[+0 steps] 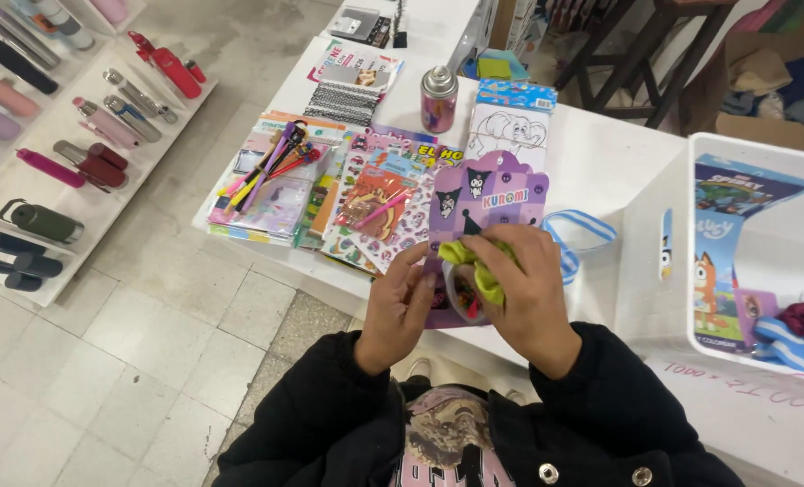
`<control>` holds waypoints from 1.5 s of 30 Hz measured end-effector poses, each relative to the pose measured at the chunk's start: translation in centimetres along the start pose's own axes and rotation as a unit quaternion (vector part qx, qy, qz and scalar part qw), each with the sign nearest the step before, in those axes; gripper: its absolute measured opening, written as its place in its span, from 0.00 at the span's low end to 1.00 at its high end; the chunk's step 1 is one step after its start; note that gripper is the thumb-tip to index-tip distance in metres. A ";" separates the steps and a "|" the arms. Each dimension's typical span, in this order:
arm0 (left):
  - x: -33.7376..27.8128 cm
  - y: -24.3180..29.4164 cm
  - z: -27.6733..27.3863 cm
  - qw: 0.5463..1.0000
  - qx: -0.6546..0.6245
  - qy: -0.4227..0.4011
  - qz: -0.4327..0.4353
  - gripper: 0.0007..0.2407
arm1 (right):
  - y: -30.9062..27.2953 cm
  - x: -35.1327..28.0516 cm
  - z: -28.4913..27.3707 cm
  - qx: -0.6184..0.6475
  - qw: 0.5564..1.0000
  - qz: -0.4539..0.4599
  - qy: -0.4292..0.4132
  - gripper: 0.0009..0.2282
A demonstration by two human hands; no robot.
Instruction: Wiping down toys, stickers, and a bin with a cloth.
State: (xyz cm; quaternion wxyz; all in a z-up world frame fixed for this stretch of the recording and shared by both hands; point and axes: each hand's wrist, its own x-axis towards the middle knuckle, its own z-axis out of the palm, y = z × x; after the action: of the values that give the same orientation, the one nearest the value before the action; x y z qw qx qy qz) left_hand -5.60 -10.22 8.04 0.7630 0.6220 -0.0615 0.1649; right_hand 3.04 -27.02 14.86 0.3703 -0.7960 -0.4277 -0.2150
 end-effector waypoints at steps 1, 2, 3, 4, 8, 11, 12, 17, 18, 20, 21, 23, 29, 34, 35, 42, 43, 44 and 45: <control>0.1 -0.1 -1.1 1.000 -0.001 -0.002 -0.006 0.16 | 0.2 0.2 0.8 0.000 1.000 0.006 -0.001 0.18; 0.2 -0.3 -2.1 0.999 0.049 0.013 -0.007 0.16 | 0.5 0.3 1.5 -0.002 1.000 0.016 -0.008 0.16; 0.3 -0.6 -2.9 0.995 0.099 0.028 -0.008 0.16 | 0.8 0.4 2.0 -0.005 1.000 0.027 -0.014 0.15; 0.5 -1.1 -3.9 0.995 0.095 0.022 -0.011 0.16 | 0.9 0.3 2.5 -0.010 0.999 0.033 -0.013 0.15; 1.4 -2.6 -5.4 0.992 0.127 -0.005 -0.025 0.16 | 0.0 0.4 3.7 -0.022 0.997 0.078 -0.010 0.12; 2.0 -2.3 -5.5 0.994 0.099 -0.043 -0.013 0.17 | -2.2 1.0 4.5 -0.060 0.998 0.025 -0.006 0.14; 2.3 -2.1 -5.5 0.996 0.064 -0.057 0.018 0.17 | -3.1 1.4 4.8 -0.079 0.997 -0.024 -0.007 0.16; 3.1 -4.6 -7.9 0.997 -0.082 -0.018 -0.002 0.18 | -2.3 -0.8 6.4 -0.084 0.992 -0.088 -0.036 0.19; 3.2 -4.9 -8.3 0.996 -0.090 0.019 0.005 0.17 | -1.9 -1.3 6.6 -0.076 0.991 -0.097 -0.049 0.18; 3.2 -5.0 -8.7 0.996 -0.082 0.033 0.012 0.17 | -0.5 -2.2 6.8 -0.078 0.992 -0.087 -0.043 0.17; 3.2 -5.0 -8.8 0.996 -0.071 0.048 0.021 0.17 | 0.2 -2.7 6.8 -0.078 0.993 -0.080 -0.036 0.16; 2.8 -4.4 -8.6 0.997 -0.079 0.023 0.002 0.18 | 0.4 -1.6 6.2 -0.085 0.996 -0.035 -0.013 0.16; 2.9 -4.9 -8.2 0.997 -0.083 -0.004 -0.004 0.19 | -2.5 -0.3 6.6 -0.092 0.995 -0.018 0.018 0.19; 2.5 -5.2 -9.6 0.998 -0.053 0.045 0.012 0.18 | -1.3 -1.7 7.2 -0.062 0.993 -0.095 -0.014 0.17; 2.4 -4.9 -9.3 0.999 -0.037 0.024 0.022 0.17 | -0.7 -1.9 6.7 -0.067 0.996 -0.053 0.003 0.16; 0.9 -5.5 -7.5 0.983 0.128 -0.125 0.049 0.15 | -2.4 0.5 4.6 -0.078 0.993 0.041 0.076 0.13; 0.9 -5.4 -7.5 0.982 0.128 -0.127 0.049 0.15 | -2.1 0.5 4.3 -0.080 0.993 0.043 0.078 0.13; 1.0 -5.2 -7.7 0.984 0.114 -0.132 0.042 0.15 | -1.8 0.5 4.0 -0.089 0.992 0.040 0.075 0.13; 1.1 -5.1 -7.8 0.985 0.100 -0.137 0.034 0.15 | -1.5 0.5 3.8 -0.097 0.992 0.038 0.071 0.13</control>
State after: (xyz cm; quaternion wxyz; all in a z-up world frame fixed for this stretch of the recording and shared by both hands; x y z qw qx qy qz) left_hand -3.81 -3.35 1.93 0.6752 0.7094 -0.1698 0.1095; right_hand 2.14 -23.28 13.37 0.3284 -0.8267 -0.3466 -0.2975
